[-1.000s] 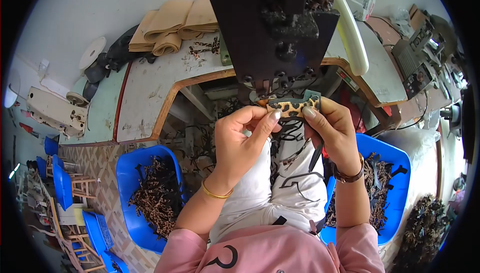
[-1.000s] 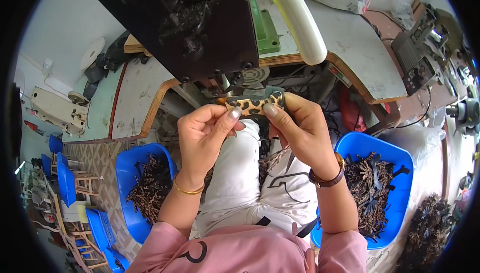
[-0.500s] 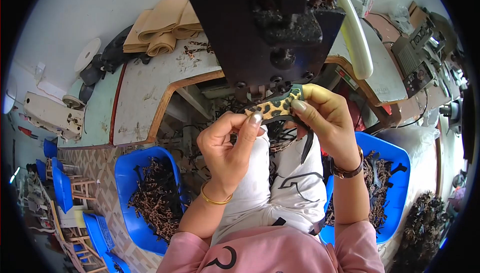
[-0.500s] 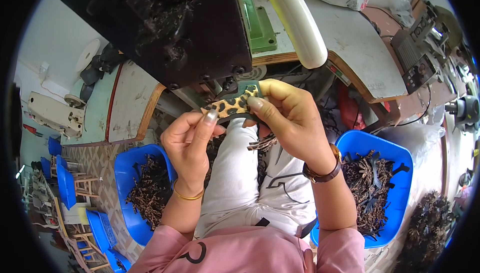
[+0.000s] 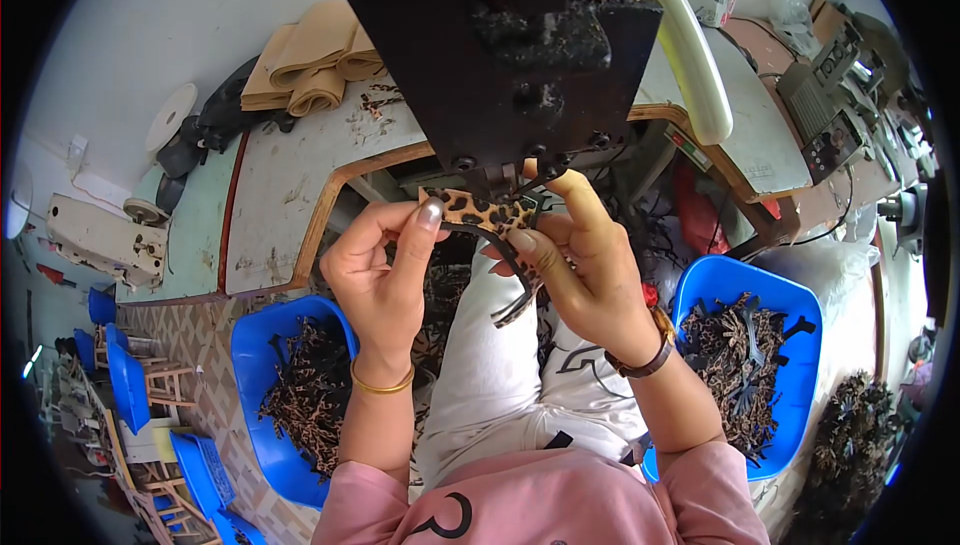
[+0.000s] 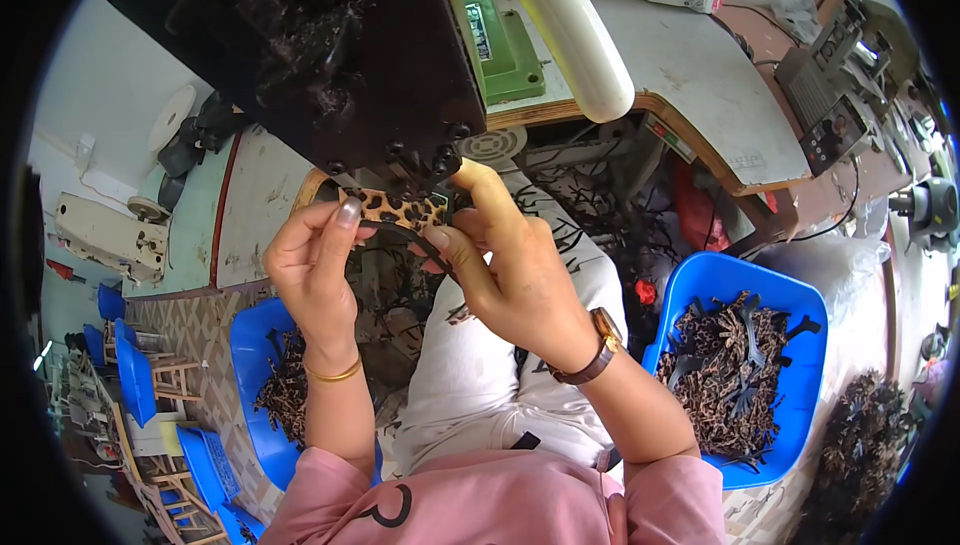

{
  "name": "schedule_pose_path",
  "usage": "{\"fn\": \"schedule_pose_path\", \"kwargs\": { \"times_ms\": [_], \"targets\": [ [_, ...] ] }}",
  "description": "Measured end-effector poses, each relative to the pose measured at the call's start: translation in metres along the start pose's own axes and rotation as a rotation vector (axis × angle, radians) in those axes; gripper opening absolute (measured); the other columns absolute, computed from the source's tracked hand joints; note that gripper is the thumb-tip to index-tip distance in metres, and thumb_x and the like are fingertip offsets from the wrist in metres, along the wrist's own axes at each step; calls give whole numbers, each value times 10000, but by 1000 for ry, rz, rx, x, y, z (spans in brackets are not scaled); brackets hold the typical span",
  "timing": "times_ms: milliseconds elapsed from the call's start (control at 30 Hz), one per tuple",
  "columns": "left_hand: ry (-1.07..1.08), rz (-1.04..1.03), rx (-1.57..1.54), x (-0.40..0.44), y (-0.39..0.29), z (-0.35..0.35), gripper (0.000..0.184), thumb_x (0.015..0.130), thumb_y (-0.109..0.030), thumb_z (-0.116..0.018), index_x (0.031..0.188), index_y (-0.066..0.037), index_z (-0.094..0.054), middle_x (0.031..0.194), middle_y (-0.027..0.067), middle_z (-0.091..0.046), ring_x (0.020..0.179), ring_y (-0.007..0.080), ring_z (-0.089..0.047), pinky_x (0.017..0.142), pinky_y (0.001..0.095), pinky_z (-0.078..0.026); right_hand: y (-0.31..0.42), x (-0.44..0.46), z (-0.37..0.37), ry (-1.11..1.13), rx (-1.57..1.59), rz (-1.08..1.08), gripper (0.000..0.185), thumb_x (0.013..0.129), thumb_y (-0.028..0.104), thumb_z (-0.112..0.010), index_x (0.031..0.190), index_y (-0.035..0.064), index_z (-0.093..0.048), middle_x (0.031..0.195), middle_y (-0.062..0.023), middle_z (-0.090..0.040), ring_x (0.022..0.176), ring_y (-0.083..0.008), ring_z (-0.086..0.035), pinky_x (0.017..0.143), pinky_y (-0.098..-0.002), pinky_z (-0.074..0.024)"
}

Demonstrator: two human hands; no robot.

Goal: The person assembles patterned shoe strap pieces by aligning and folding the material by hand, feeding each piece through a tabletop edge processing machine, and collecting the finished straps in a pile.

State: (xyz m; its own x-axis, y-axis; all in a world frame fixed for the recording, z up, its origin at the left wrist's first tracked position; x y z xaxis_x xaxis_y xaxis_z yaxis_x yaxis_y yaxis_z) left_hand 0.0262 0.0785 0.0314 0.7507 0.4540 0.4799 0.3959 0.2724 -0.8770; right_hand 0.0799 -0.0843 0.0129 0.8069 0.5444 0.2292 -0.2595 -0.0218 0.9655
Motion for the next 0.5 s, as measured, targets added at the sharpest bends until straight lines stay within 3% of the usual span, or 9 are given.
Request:
{"fn": "schedule_pose_path", "kwargs": {
  "times_ms": [100, 300, 400, 500],
  "targets": [
    [21, -40, 60, 1, 0, 4, 84, 828, -14, -632, 782, 54, -613, 682, 39, -588, 604, 58, -531, 598, 190, -433, 1, -1, -3, -40, -108, 98, 420, 921, -1, -467, 1305, 9, -300, 865, -98, -668, 724, -89, -606, 628, -198, -463],
    [12, 61, -93, -12, 4, 8, 103, 831, -11, -620, 746, 44, -604, 656, 17, -553, 588, 55, -519, 554, 175, -408, -2, 0, 0, -44, 95, 92, 506, 905, -19, -488, 1335, 9, -225, 759, -84, -639, 632, -75, -574, 563, -184, -446],
    [109, 94, -91, -10, 7, 10, 126, 833, -17, -620, 721, 38, -599, 661, 20, -559, 571, 50, -509, 522, 168, -393, 7, 2, 11, 26, -176, 183, 612, 896, -30, -502, 1383, 24, -136, 706, -64, -580, 606, -76, -574, 508, -184, -427],
    [205, 75, 31, 4, 2, -2, 138, 836, -55, -637, 738, 41, -617, 632, 13, -553, 559, 44, -504, 498, 167, -373, 9, 5, 12, 43, -106, 226, 632, 887, -20, -524, 1378, -4, -126, 672, -67, -573, 595, -74, -570, 496, -190, -422]
  ]
}}
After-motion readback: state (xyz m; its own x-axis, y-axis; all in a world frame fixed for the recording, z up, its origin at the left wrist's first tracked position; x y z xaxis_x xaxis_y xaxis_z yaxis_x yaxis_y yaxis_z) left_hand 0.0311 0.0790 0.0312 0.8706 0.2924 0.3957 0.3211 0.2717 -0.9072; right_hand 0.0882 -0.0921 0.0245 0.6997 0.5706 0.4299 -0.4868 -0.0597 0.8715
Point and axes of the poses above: each hand's wrist, its own x-axis towards the middle knuckle, its own z-axis out of the back of the hand, y = z × x, the point moved 4 cm from there along x, towards the middle knuckle
